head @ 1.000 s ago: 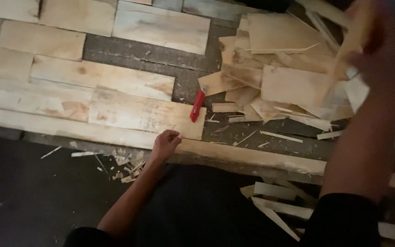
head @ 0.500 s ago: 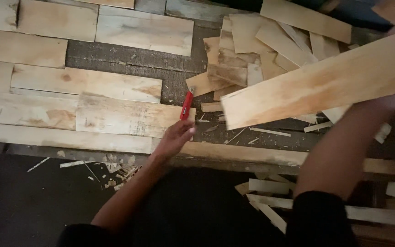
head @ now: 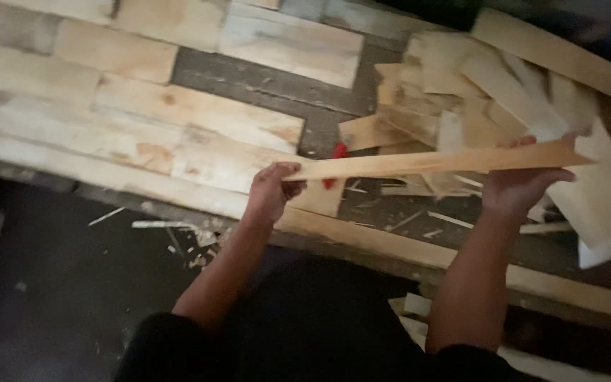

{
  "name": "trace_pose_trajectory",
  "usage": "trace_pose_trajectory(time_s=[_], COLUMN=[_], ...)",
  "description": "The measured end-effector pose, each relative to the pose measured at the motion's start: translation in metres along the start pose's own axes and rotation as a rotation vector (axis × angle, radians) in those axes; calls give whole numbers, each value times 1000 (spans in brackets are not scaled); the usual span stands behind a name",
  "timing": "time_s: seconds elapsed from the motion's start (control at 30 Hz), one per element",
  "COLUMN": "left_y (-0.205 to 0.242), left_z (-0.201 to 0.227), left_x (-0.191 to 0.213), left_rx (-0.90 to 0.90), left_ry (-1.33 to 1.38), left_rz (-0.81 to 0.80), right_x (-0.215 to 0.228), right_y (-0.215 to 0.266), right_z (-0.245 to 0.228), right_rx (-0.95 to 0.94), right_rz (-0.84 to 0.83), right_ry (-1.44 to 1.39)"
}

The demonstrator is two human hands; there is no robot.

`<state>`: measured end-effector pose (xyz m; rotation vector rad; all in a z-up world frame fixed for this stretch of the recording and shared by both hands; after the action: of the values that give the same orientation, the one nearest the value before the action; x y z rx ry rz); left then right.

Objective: Using a utility knife to score and break wood strips and then sorting the resulting pieces.

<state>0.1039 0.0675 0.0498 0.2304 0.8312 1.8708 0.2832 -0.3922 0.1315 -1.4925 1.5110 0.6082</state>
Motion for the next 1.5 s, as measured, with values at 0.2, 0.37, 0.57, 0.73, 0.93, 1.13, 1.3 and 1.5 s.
trace_pose_trajectory(time_s=[0.2, 0.37, 0.57, 0.73, 0.93, 1.13, 1.3, 1.5], left_y=[-34, -30, -59, -64, -50, -40, -27, -20], left_z=[40, 102, 87, 65, 47, 29, 26, 13], left_x=[97, 160, 221, 228, 237, 244, 234, 225], left_rx=[-195, -475, -590, -530, -352, -278, -256, -221], left_ry=[223, -316, -602, -624, -711, -700, -722, -759], left_rz=[138, 500, 888, 764, 747, 724, 678, 623], right_x=[9, 4, -10, -16, -34, -23, -20, 30], right_y=[28, 50, 70, 73, 69, 73, 83, 79], right_z=[65, 151, 266, 325, 357, 373, 379, 400], right_rx=[-134, -202, -409, -479, -464, -478, -477, -524], right_rz=[181, 265, 550, 658, 663, 694, 854, 761], right_ry=[616, 538, 477, 532, 511, 521, 481, 471])
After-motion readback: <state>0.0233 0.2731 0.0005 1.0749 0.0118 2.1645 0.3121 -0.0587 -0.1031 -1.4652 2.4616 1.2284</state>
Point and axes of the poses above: each hand's wrist, its own y-axis away from the middle knuckle, its own x-axis out of the back of the hand, z = x × y, the point moved 7 cm from there along -y, towards the middle knuckle, and after that the axes turned 15 degrees about -y, right-handed, at the moved point
